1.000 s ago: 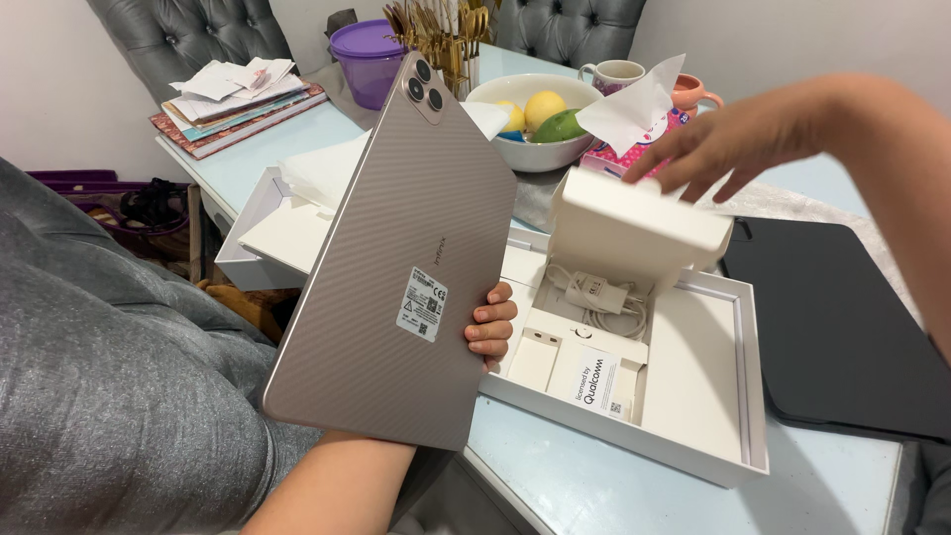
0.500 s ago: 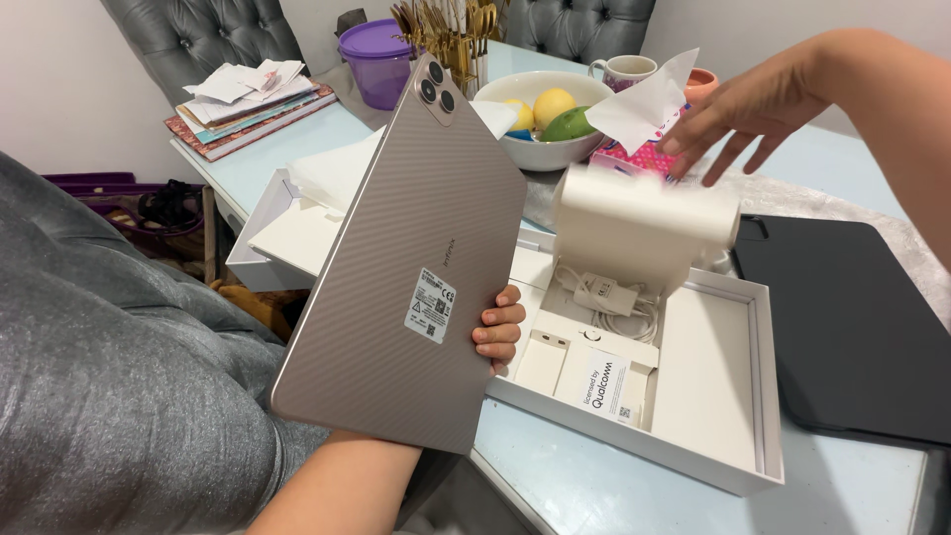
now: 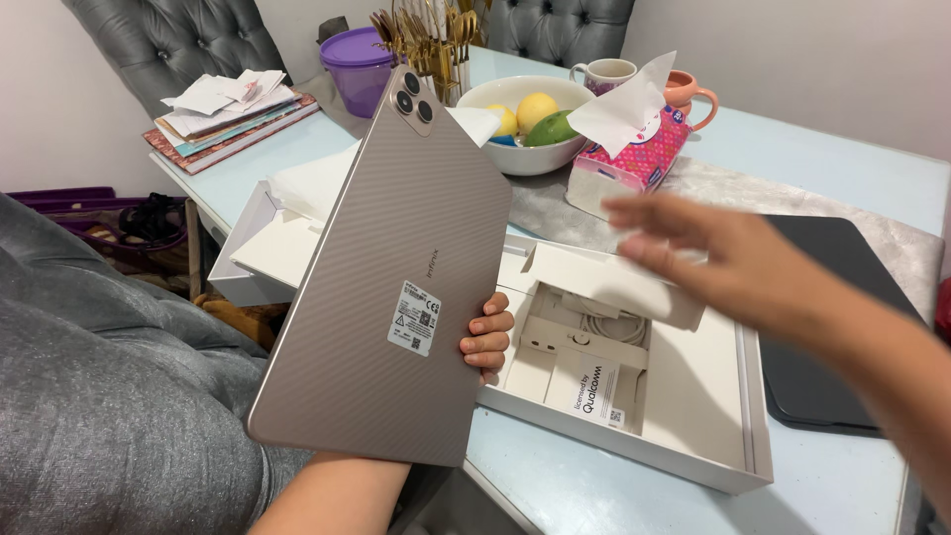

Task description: The person unboxes a new tablet, removes the tablet from its protective sleeve, and attaches a black folio case. They handle the tablet, case, charging cable, and power adapter, then place the items on the table and carry them to another room.

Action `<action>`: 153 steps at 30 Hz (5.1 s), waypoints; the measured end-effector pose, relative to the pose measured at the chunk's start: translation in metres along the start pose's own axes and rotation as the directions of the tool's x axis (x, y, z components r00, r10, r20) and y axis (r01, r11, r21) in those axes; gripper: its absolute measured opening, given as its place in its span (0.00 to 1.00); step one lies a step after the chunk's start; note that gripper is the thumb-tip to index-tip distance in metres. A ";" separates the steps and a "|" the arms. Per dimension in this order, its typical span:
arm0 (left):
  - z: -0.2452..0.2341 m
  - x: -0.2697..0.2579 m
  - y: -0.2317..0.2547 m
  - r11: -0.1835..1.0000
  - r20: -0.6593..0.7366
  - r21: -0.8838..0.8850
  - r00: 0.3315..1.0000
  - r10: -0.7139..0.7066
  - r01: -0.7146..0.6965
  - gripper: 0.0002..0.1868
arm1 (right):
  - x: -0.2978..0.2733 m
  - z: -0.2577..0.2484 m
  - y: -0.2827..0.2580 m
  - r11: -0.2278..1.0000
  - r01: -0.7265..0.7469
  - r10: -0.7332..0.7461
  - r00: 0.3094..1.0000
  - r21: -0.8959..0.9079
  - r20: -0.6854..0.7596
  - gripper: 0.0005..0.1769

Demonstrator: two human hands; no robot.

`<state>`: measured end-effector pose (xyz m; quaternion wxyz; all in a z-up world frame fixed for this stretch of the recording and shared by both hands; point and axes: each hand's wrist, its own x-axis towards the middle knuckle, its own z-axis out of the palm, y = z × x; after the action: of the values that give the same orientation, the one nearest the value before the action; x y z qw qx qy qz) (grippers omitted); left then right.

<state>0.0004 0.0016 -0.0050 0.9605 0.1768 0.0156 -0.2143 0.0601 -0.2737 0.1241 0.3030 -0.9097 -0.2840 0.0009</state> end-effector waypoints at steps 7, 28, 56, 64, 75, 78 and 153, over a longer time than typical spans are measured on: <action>-0.002 0.003 0.001 0.999 0.033 -0.001 0.998 -0.053 0.053 0.32 | -0.038 0.043 -0.012 0.965 0.135 -0.138 0.990 -0.226 0.003 0.28; -0.010 -0.011 0.012 0.999 0.034 0.051 0.999 0.009 -0.011 0.33 | -0.041 0.054 0.019 0.844 0.330 -0.447 0.869 -0.423 -0.213 0.29; -0.009 -0.042 0.023 0.985 -0.050 0.024 0.984 0.170 -0.169 0.36 | 0.084 0.011 0.032 0.348 0.126 -0.861 0.434 -0.929 -0.264 0.13; -0.025 -0.029 0.026 0.993 0.099 -0.001 0.988 0.120 -0.121 0.35 | 0.017 0.139 0.030 0.484 0.867 -0.723 0.470 -0.115 0.506 0.17; -0.025 -0.035 0.022 0.994 0.106 0.019 0.988 0.109 -0.112 0.35 | 0.013 0.144 0.042 0.579 0.794 -0.591 0.565 -0.185 0.576 0.30; -0.027 -0.036 0.023 0.995 0.115 0.008 0.988 0.099 -0.100 0.36 | 0.012 0.144 0.043 0.712 0.702 -0.598 0.627 -0.028 0.499 0.31; -0.038 -0.024 0.020 0.999 0.371 0.026 0.928 0.027 -0.039 0.29 | -0.007 0.048 0.090 0.938 -0.213 0.297 0.902 -0.275 0.313 0.14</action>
<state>-0.0115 0.0416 -0.0314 0.9466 0.1490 -0.1723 -0.2280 0.0924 -0.3097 0.0343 0.1357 -0.9536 -0.2090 0.1690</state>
